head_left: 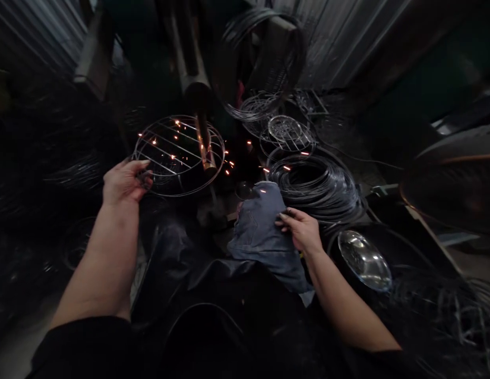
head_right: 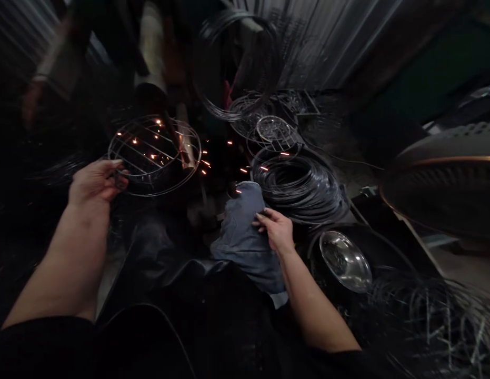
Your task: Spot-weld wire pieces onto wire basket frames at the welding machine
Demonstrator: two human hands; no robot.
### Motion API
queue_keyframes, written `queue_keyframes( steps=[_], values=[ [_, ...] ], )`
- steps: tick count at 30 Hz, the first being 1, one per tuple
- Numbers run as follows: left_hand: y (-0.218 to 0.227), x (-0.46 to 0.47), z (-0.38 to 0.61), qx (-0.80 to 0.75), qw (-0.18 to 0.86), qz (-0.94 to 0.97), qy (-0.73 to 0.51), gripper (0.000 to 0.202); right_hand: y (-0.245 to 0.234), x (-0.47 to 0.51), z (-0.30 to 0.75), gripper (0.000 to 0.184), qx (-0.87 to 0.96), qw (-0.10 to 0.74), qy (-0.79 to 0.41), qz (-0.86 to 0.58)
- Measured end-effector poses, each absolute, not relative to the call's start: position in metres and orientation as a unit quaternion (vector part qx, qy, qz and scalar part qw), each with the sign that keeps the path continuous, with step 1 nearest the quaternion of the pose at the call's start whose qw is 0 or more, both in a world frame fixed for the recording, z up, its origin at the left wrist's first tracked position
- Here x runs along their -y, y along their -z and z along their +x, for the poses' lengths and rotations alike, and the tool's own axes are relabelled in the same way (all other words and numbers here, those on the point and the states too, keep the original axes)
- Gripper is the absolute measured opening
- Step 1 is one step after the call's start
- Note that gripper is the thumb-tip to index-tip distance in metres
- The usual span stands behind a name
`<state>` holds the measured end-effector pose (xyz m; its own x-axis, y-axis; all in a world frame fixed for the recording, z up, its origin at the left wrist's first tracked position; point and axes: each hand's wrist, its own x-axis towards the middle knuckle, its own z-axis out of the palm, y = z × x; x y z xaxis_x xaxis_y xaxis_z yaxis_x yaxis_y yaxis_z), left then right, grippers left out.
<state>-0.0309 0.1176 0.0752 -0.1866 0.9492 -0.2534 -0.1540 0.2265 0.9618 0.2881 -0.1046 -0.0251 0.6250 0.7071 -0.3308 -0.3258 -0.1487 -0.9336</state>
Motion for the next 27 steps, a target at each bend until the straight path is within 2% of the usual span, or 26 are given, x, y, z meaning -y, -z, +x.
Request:
queue_keyframes(
  steps=[13,22,27],
  values=[
    [-0.060,-0.120,-0.029,-0.564,0.538,0.265,-0.568,0.035,0.020,0.092,0.288,0.044,0.249,0.538,-0.443,-0.673],
    [-0.064,-0.111,-0.028,-0.537,0.549,0.265,-0.584,0.032,0.019,0.098,0.296,0.047,0.202,0.565,-0.464,-0.652],
    [-0.068,-0.107,-0.019,-0.528,0.554,0.275,-0.582,0.033,-0.024,0.056,0.271,0.031,0.330,0.600,-0.474,-0.554]
  ],
)
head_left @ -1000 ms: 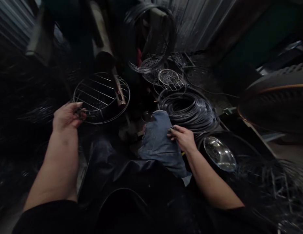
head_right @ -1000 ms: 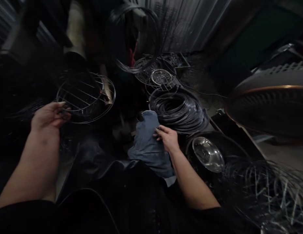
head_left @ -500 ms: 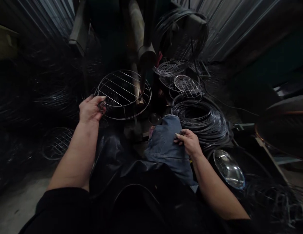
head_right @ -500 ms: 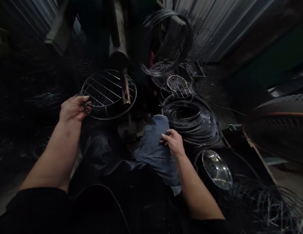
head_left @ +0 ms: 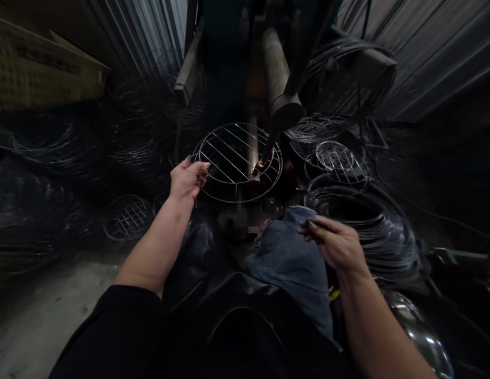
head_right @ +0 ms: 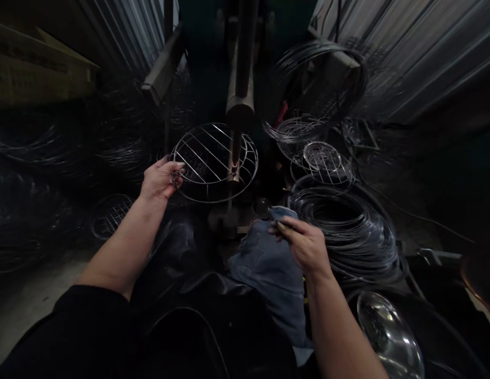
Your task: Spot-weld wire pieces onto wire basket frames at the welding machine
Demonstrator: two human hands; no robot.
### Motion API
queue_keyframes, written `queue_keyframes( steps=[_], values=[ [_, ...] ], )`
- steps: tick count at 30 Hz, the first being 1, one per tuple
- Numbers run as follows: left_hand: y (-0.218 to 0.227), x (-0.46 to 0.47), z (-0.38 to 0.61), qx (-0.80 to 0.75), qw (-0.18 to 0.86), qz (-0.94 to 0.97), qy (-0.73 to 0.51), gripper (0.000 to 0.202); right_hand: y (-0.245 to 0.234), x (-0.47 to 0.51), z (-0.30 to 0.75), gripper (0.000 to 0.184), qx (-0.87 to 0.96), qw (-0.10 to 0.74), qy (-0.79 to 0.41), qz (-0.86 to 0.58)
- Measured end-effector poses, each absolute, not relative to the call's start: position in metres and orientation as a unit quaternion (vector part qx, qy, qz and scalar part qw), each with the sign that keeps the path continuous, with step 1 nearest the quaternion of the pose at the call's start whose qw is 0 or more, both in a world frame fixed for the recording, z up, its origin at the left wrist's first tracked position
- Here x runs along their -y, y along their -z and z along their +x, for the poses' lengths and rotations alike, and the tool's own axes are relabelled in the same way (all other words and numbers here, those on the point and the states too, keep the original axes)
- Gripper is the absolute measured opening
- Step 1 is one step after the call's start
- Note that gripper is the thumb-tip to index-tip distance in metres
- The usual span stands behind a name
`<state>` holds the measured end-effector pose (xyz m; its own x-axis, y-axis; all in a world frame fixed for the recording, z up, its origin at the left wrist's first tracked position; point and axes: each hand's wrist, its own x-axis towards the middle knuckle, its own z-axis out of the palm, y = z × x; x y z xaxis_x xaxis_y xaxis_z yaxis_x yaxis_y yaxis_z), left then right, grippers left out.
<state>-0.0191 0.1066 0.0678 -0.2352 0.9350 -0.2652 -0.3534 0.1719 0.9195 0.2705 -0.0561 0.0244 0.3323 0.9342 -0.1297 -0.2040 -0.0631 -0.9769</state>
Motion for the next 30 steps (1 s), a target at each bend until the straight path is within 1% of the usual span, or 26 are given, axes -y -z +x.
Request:
queue_keyframes(
  steps=[3,5,10,14,16,22,27,30],
  values=[
    [-0.070,-0.104,-0.011,-0.521,0.563,0.273,-0.581,0.041,-0.051,0.015,0.238,0.026,0.401,0.604,-0.474,-0.499],
    [-0.072,-0.103,-0.008,-0.520,0.562,0.270,-0.584,0.046,-0.060,-0.007,0.218,0.026,0.420,0.589,-0.473,-0.503],
    [-0.071,-0.104,-0.011,-0.517,0.539,0.302,-0.592,0.048,-0.060,-0.028,0.192,0.026,0.420,0.532,-0.475,-0.561],
    [-0.067,-0.109,-0.014,-0.519,0.541,0.296,-0.592,0.048,-0.057,-0.027,0.194,0.024,0.433,0.497,-0.521,-0.543],
    [-0.065,-0.112,-0.014,-0.514,0.549,0.295,-0.590,0.047,-0.057,-0.028,0.195,0.024,0.431,0.494,-0.531,-0.537],
    [-0.064,-0.120,-0.012,-0.501,0.558,0.301,-0.589,0.046,-0.065,-0.039,0.182,0.016,0.386,0.516,-0.507,-0.572],
    [-0.067,-0.124,-0.011,-0.509,0.556,0.303,-0.583,0.045,-0.061,-0.041,0.168,0.016,0.323,0.591,-0.506,-0.539],
    [-0.066,-0.127,-0.011,-0.503,0.552,0.321,-0.582,0.044,-0.050,-0.033,0.168,0.017,0.321,0.631,-0.474,-0.524]
  ],
)
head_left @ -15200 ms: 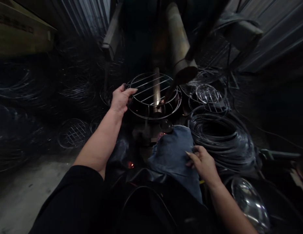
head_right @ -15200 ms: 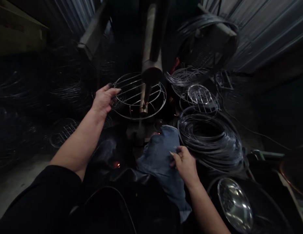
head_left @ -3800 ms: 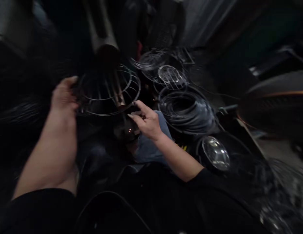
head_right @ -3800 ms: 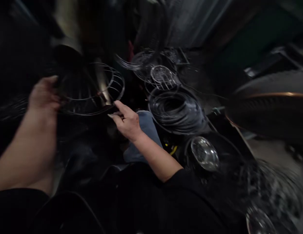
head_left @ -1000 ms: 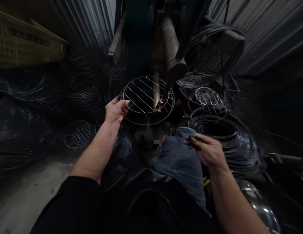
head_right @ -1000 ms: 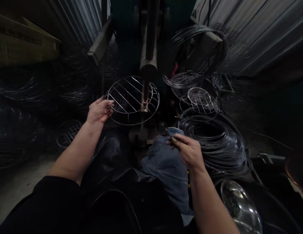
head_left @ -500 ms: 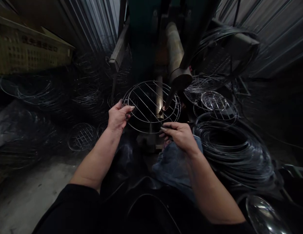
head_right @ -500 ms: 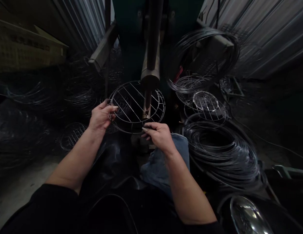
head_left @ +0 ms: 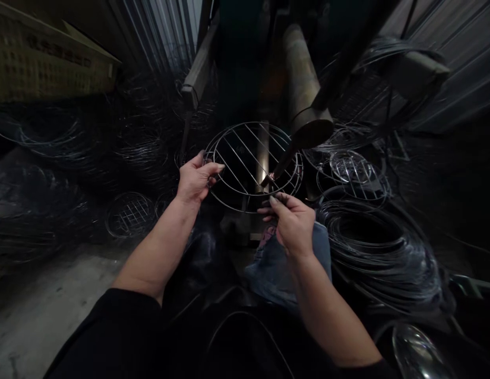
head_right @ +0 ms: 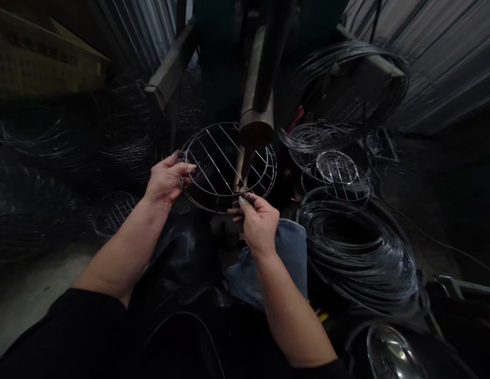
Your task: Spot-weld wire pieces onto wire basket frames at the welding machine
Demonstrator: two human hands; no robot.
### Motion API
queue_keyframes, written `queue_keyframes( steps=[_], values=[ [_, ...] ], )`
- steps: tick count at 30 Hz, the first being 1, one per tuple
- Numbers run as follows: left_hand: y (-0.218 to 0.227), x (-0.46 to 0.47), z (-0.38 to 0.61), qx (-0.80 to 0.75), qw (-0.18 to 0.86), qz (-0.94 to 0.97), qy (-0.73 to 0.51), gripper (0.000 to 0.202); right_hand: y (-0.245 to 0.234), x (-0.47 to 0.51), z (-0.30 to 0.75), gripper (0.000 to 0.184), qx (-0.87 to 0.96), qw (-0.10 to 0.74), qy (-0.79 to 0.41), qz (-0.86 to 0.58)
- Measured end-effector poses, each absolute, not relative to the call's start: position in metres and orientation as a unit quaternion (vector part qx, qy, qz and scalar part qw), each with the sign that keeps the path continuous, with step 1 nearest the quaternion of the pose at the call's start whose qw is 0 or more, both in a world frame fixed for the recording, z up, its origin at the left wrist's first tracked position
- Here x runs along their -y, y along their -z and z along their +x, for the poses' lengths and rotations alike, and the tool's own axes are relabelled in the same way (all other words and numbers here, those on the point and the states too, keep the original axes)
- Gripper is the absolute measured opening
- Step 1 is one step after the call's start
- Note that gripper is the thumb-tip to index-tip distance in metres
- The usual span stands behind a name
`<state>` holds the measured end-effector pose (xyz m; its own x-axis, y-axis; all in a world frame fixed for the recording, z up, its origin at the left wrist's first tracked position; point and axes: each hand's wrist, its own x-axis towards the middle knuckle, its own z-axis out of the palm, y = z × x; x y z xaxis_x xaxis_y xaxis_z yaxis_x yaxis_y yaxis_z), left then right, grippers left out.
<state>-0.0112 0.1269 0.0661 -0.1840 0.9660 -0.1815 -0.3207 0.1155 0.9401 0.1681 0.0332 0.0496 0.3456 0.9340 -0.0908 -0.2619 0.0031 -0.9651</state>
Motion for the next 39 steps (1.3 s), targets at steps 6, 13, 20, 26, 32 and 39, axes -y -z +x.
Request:
queue_keyframes(
  steps=[6,13,20,26,32,39],
  values=[
    [-0.064,-0.138,-0.010,-0.500,0.565,0.321,-0.572,0.044,-0.042,-0.025,0.173,0.019,0.350,0.635,-0.435,-0.534],
    [-0.069,-0.152,-0.009,-0.523,0.571,0.320,-0.547,0.072,-0.042,-0.032,0.169,0.019,0.353,0.644,-0.415,-0.537],
    [-0.070,-0.163,-0.009,-0.524,0.573,0.332,-0.536,0.065,-0.041,-0.036,0.167,0.019,0.351,0.650,-0.391,-0.549],
    [-0.071,-0.167,-0.008,-0.529,0.581,0.323,-0.528,0.060,-0.042,-0.038,0.165,0.017,0.355,0.661,-0.385,-0.537],
    [-0.073,-0.173,-0.007,-0.526,0.591,0.322,-0.520,0.049,-0.045,-0.044,0.168,0.017,0.355,0.658,-0.390,-0.537],
    [-0.074,-0.177,-0.004,-0.541,0.602,0.301,-0.505,0.058,-0.046,-0.051,0.171,0.017,0.341,0.658,-0.412,-0.530]
  ],
)
